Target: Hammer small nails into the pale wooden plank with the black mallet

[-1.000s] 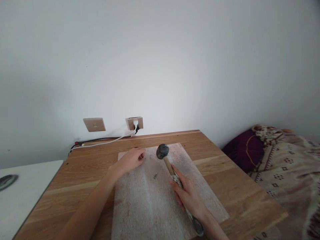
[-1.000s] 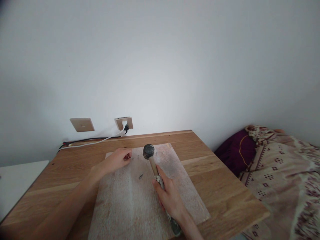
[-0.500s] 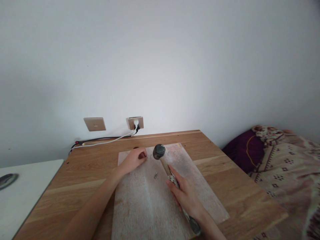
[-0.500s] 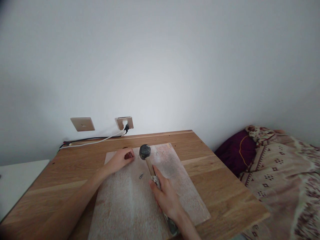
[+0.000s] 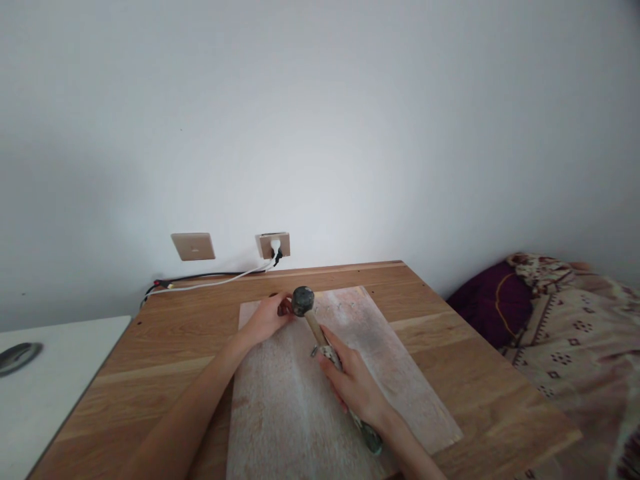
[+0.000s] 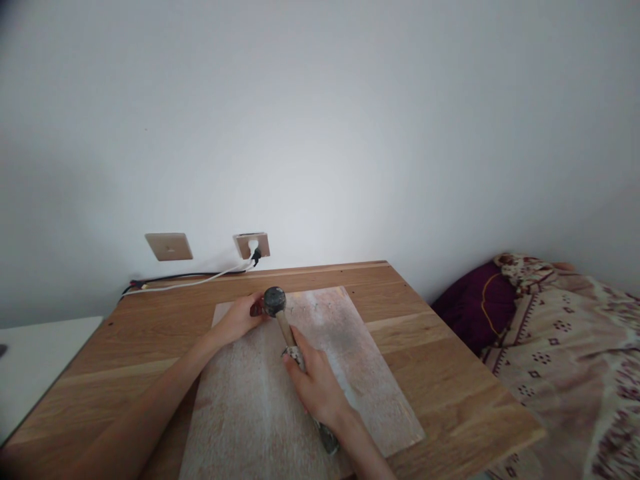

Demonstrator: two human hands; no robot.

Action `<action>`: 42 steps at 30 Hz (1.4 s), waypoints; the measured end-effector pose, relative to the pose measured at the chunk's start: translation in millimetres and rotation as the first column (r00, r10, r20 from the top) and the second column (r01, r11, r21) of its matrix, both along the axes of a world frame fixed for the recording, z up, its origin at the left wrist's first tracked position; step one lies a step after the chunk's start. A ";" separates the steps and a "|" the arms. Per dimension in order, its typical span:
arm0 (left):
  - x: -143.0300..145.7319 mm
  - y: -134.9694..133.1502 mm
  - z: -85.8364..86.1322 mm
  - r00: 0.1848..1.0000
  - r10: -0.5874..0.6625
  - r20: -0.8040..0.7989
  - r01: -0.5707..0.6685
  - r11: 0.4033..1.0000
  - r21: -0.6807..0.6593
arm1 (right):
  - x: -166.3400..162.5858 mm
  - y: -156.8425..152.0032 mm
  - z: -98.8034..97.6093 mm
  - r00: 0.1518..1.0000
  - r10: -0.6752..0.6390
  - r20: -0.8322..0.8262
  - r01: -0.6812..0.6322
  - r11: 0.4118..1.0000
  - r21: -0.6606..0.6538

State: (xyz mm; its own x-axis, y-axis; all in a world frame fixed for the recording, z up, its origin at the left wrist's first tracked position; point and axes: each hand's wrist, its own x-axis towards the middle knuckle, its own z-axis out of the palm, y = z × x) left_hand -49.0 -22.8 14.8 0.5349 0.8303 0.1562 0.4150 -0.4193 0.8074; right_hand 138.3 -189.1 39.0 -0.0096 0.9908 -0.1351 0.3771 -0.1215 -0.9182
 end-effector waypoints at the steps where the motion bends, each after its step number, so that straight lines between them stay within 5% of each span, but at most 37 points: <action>1: 0.2 -0.1 0.0 1.000 -0.001 0.009 0.001 1.000 -0.006 | -0.4 0.8 -0.5 1.000 0.004 0.001 -0.004 1.000 -0.002; 9: -0.9 -0.8 2.9 1.000 -0.007 -0.002 0.007 1.000 -0.004 | -1.9 -0.7 1.8 1.000 0.005 0.005 -0.005 1.000 -0.009; 13: -4.2 -8.0 22.4 0.993 0.031 -0.115 -0.020 0.996 0.090 | 4.0 -4.8 0.2 0.998 -0.040 -0.039 0.041 0.999 0.006; 18: 14.3 -43.4 48.1 0.891 -0.252 -0.378 0.338 0.924 0.180 | 18.6 -8.2 -0.9 0.981 -0.159 -0.111 0.165 0.985 0.044; 23: 41.4 -73.1 38.7 0.775 -0.238 -0.586 0.434 0.874 0.220 | 29.5 -10.4 -4.5 0.971 -0.203 -0.129 0.210 0.977 0.039; 31: 33.5 -55.0 38.7 0.823 -0.387 -0.417 0.480 0.866 0.143 | 29.4 -17.5 -9.3 0.979 -0.166 -0.118 0.168 0.986 0.009; 33: 24.0 -42.7 40.4 0.862 -0.416 -0.289 0.457 0.885 0.088 | 27.9 -17.6 -7.5 0.979 -0.160 -0.126 0.162 0.987 0.003; 36: 4.8 -21.1 38.1 0.951 -0.260 -0.165 0.273 0.960 0.064 | 26.1 -16.6 -5.4 0.977 -0.165 -0.134 0.167 0.986 0.002; 39: -14.9 -3.4 31.6 0.984 -0.092 -0.153 0.101 0.994 0.051 | 25.0 -15.5 -5.1 0.976 -0.171 -0.135 0.173 0.985 0.000; 42: -27.0 4.3 25.5 0.988 -0.066 -0.140 0.070 0.997 0.020 | 24.0 -14.8 -6.4 0.974 -0.184 -0.131 0.184 0.983 -0.009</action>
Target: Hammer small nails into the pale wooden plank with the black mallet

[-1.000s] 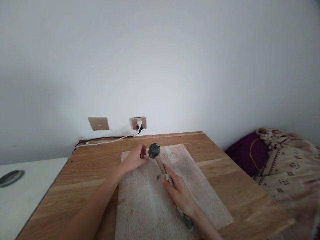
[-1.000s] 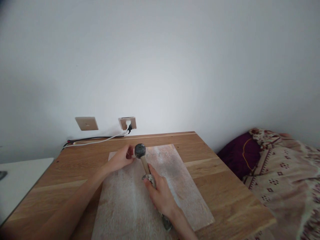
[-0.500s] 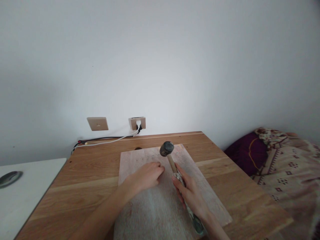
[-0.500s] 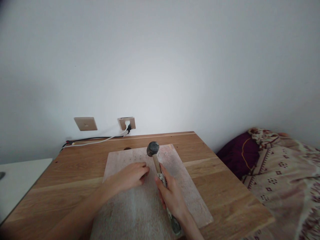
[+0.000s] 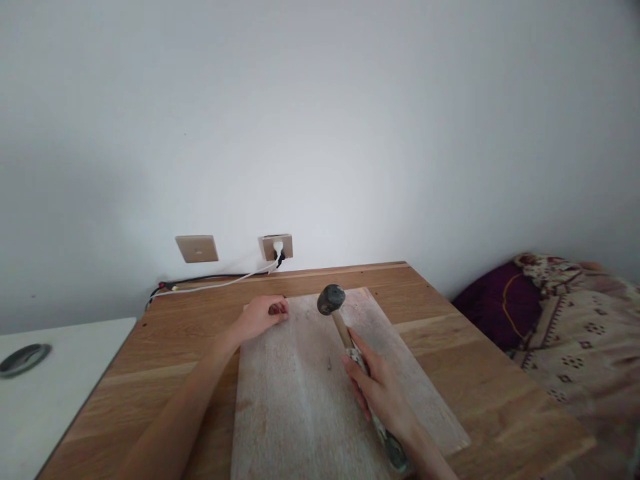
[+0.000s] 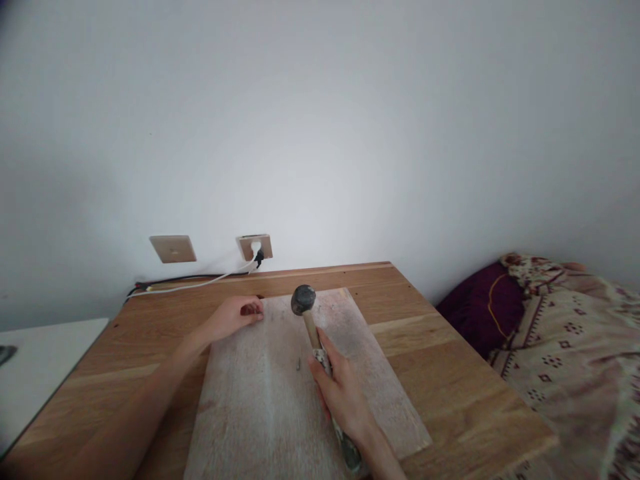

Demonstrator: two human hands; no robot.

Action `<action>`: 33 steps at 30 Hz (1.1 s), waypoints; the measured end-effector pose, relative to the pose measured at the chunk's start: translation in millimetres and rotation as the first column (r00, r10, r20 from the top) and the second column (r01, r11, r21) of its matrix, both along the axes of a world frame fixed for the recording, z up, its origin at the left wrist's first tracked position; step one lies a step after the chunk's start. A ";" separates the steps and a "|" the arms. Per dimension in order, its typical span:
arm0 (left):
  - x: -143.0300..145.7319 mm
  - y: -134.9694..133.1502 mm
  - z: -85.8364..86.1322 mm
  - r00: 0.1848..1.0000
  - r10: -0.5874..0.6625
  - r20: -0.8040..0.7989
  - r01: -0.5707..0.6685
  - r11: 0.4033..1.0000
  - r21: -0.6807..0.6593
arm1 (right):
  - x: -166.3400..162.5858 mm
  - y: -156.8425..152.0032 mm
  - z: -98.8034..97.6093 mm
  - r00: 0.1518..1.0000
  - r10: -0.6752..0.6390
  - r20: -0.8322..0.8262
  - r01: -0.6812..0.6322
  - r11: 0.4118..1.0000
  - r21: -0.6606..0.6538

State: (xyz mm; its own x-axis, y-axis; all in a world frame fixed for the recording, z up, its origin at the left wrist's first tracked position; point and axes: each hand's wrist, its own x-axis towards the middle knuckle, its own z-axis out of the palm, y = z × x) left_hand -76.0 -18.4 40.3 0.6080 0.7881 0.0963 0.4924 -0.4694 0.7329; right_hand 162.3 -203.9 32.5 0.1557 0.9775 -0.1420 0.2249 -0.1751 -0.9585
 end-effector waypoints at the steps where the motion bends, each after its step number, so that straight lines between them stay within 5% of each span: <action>1: -1.7 0.7 -1.6 1.000 -0.005 0.010 0.005 1.000 -0.005 | -0.3 0.1 -0.8 1.000 0.000 0.000 0.000 1.000 -0.002; 12: -0.6 0.1 -16.6 0.996 -0.021 0.091 0.022 1.000 -0.001 | -17.2 2.5 -9.0 0.996 0.093 -0.012 -0.093 0.996 0.000; 33: 2.6 -0.3 -18.3 0.990 0.121 0.078 -0.117 0.992 -0.052 | -46.2 19.0 2.9 0.964 0.246 0.100 -0.240 0.969 -0.067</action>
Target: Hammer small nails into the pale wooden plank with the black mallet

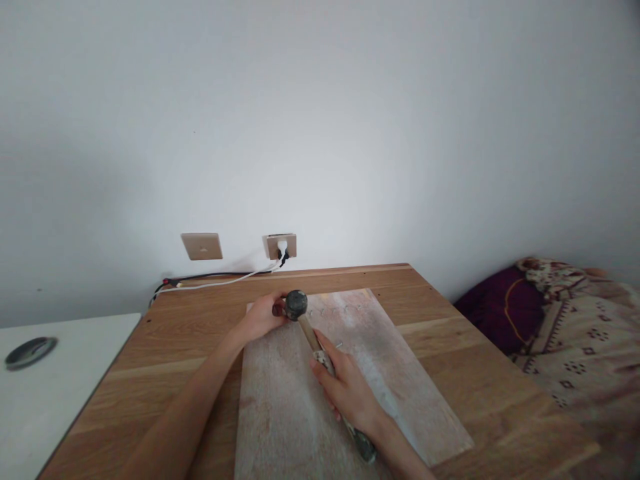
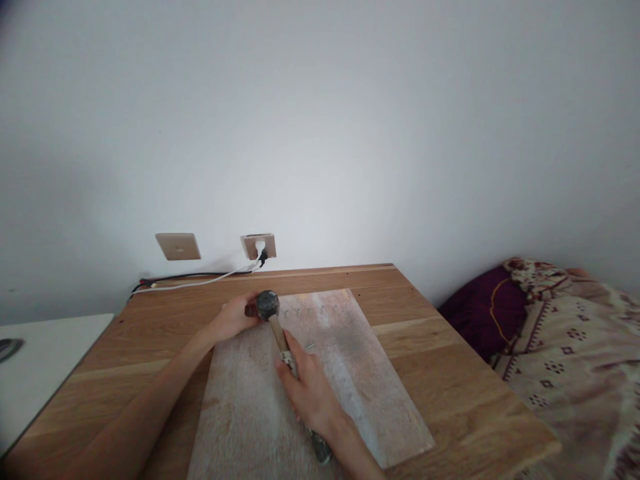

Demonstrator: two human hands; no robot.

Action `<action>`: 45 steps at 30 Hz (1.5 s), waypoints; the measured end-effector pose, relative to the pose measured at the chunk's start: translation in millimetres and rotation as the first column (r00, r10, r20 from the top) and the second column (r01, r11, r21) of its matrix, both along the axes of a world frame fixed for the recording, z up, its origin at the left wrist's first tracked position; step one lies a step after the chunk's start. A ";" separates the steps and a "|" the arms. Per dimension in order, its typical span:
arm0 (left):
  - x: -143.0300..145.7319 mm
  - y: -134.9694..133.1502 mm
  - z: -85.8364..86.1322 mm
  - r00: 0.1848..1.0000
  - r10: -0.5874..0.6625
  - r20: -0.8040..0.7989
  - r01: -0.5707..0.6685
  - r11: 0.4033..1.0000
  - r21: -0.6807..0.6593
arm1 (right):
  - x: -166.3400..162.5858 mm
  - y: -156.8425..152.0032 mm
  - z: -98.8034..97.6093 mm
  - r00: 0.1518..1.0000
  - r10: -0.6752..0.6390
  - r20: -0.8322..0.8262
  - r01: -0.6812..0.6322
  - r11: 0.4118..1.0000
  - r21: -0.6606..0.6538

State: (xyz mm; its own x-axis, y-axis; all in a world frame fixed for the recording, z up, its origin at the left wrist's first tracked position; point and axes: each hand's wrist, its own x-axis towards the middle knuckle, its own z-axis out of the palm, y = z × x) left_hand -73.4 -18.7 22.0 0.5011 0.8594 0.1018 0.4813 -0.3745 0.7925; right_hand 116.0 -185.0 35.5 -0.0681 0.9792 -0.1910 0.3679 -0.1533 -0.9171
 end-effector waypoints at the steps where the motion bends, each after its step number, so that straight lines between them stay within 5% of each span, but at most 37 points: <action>1: 0.3 0.2 -1.3 1.000 0.004 0.003 -0.004 1.000 -0.001 | -0.2 -0.1 0.0 1.000 0.000 0.004 0.000 1.000 0.007; 7: -3.9 -0.2 5.7 0.998 -0.056 -0.015 0.057 0.998 0.032 | 2.0 -4.7 -0.7 0.999 -0.021 -0.037 0.022 1.000 0.014; 12: 13.5 -20.8 37.1 0.988 -0.070 -0.136 0.105 0.956 0.274 | 19.8 -14.2 4.8 0.978 -0.159 -0.132 0.173 0.979 0.106; 15: 47.1 -57.9 46.6 0.903 -0.208 -0.377 0.379 0.798 0.469 | 36.4 -18.8 13.8 0.952 -0.269 -0.145 0.288 0.949 0.132; 18: 82.5 -101.9 37.0 0.787 -0.261 -0.560 0.585 0.605 0.540 | 50.9 -23.5 22.9 0.937 -0.326 -0.124 0.341 0.930 0.134; 23: 108.2 -136.1 17.2 0.748 -0.172 -0.641 0.619 0.528 0.582 | 59.8 -32.7 30.7 0.947 -0.319 -0.045 0.322 0.939 0.118; 27: 105.5 -127.5 21.9 0.808 -0.105 -0.579 0.516 0.600 0.611 | 59.2 -38.2 29.2 0.950 -0.309 -0.041 0.311 0.943 0.115; 31: 104.6 -120.7 19.3 0.758 -0.058 -0.650 0.517 0.660 0.545 | 59.2 -39.7 28.9 0.940 -0.333 -0.077 0.340 0.933 0.118; 39: 105.1 -124.2 7.2 0.742 -0.172 -0.648 0.616 0.558 0.557 | 56.0 -38.7 36.9 0.942 -0.327 -0.075 0.333 0.938 0.100; 41: 85.1 -110.0 10.8 0.767 -0.180 -0.616 0.581 0.604 0.546 | 56.0 -39.8 33.6 0.945 -0.317 -0.082 0.324 0.942 0.090; 45: 24.3 -63.0 10.5 0.933 -0.058 -0.356 0.228 0.861 0.455 | 56.6 -41.7 21.6 0.947 -0.305 -0.102 0.314 0.946 0.084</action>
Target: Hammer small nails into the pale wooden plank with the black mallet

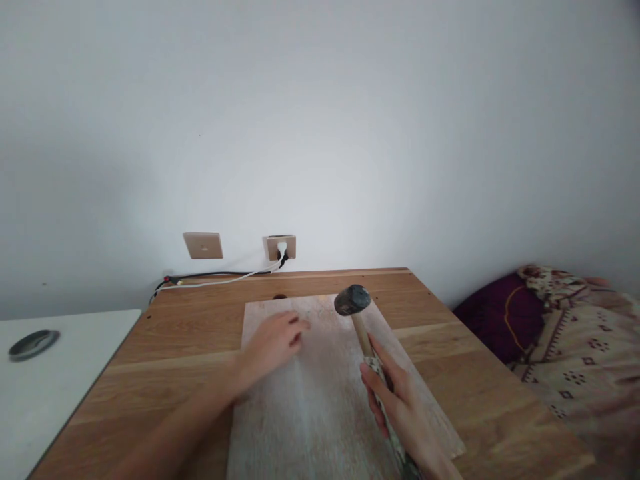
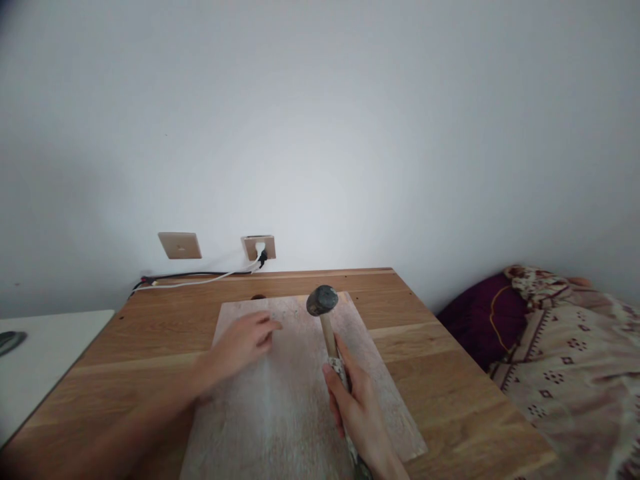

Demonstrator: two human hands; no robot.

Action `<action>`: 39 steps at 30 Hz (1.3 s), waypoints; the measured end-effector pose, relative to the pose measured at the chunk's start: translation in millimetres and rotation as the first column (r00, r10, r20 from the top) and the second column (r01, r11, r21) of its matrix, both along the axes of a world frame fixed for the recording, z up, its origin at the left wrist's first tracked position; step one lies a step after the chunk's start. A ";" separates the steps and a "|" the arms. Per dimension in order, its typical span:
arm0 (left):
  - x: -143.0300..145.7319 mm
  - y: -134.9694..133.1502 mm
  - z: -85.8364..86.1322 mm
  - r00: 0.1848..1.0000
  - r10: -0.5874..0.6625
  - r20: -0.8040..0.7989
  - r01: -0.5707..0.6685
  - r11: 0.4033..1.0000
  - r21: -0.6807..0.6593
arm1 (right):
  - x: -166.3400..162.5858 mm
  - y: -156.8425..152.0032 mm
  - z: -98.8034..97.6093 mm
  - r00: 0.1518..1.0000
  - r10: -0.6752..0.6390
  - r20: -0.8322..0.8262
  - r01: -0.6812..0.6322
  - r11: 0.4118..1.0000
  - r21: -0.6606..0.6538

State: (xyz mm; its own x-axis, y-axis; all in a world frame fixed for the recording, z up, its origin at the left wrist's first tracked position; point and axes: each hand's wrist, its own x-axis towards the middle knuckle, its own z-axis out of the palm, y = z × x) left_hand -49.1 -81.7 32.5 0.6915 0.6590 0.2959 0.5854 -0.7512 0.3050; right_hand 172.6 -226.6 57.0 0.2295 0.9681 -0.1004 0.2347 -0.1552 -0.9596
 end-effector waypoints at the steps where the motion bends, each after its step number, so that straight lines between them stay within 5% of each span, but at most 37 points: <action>1: -14.2 11.5 -2.2 0.994 0.080 0.075 -0.073 0.993 -0.090 | -0.5 0.1 -3.4 1.000 0.003 -0.004 -0.003 1.000 -0.004; 6: -49.5 41.6 -16.1 0.920 0.195 0.340 -0.099 0.954 -0.282 | -8.6 2.6 -17.0 0.998 0.038 -0.053 -0.040 0.999 -0.030; 16: -50.5 40.0 -26.9 0.927 0.159 0.340 -0.084 0.971 -0.225 | -32.4 12.8 -14.3 0.985 0.168 -0.042 -0.169 0.985 -0.039; 24: -49.3 36.2 -25.3 0.900 0.270 0.343 -0.171 0.941 -0.292 | -68.1 43.2 -10.0 0.933 0.358 -0.028 -0.359 0.929 -0.091; 36: -50.3 39.5 -29.1 0.872 0.306 0.382 -0.167 0.919 -0.356 | -75.1 43.9 -17.1 0.932 0.360 0.031 -0.353 0.927 -0.127; 39: -49.6 38.2 -26.7 0.877 0.295 0.380 -0.153 0.920 -0.361 | -71.5 38.7 -18.7 0.935 0.334 -0.120 -0.347 0.932 -0.109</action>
